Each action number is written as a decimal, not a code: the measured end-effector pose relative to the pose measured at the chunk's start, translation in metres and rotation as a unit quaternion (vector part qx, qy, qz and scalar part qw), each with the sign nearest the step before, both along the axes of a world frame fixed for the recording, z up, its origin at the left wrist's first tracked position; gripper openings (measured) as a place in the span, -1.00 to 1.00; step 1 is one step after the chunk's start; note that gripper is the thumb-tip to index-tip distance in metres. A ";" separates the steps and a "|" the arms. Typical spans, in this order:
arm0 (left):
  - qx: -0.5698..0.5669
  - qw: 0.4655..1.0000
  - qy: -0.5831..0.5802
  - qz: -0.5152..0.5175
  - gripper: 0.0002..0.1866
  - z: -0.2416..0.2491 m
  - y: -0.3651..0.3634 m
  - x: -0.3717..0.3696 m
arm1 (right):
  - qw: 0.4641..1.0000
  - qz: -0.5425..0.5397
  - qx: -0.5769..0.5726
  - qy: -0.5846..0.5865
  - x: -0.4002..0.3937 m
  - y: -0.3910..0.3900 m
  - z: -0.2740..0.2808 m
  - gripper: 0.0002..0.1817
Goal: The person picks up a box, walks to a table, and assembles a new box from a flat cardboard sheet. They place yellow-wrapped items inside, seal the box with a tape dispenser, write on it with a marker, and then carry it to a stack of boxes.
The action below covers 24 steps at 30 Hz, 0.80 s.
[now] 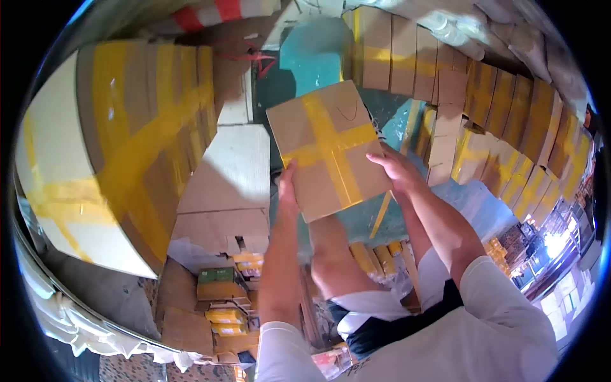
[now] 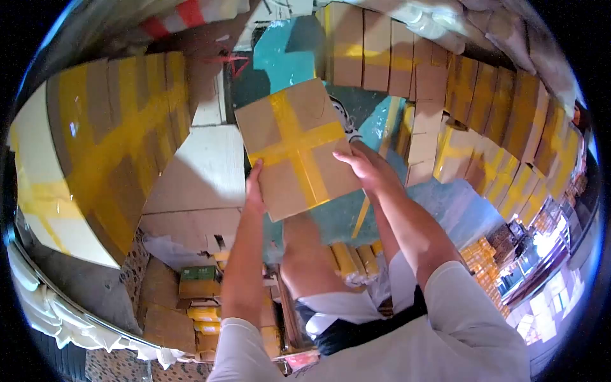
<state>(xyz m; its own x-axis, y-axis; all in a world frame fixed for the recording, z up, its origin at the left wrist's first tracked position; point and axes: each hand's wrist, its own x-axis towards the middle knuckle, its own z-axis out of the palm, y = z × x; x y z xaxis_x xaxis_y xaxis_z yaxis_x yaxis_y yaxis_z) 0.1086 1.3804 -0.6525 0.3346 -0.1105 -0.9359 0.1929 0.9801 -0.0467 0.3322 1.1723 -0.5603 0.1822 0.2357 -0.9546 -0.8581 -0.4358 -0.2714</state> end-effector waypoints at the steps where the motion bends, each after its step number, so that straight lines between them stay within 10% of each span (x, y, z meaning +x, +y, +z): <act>1: 0.011 1.000 -0.015 -0.019 -0.42 -0.019 0.009 0.013 | 1.000 -0.009 -0.003 0.018 0.008 0.003 -0.009 -0.39; 13: 0.143 0.982 -0.052 -0.110 -0.41 -0.127 0.110 0.124 | 0.992 -0.099 0.080 -0.016 0.057 0.051 -0.202 -0.31; 24: 0.111 0.988 -0.015 -0.108 -0.38 -0.145 0.106 0.119 | 0.994 -0.097 0.055 -0.022 0.056 0.053 -0.210 -0.29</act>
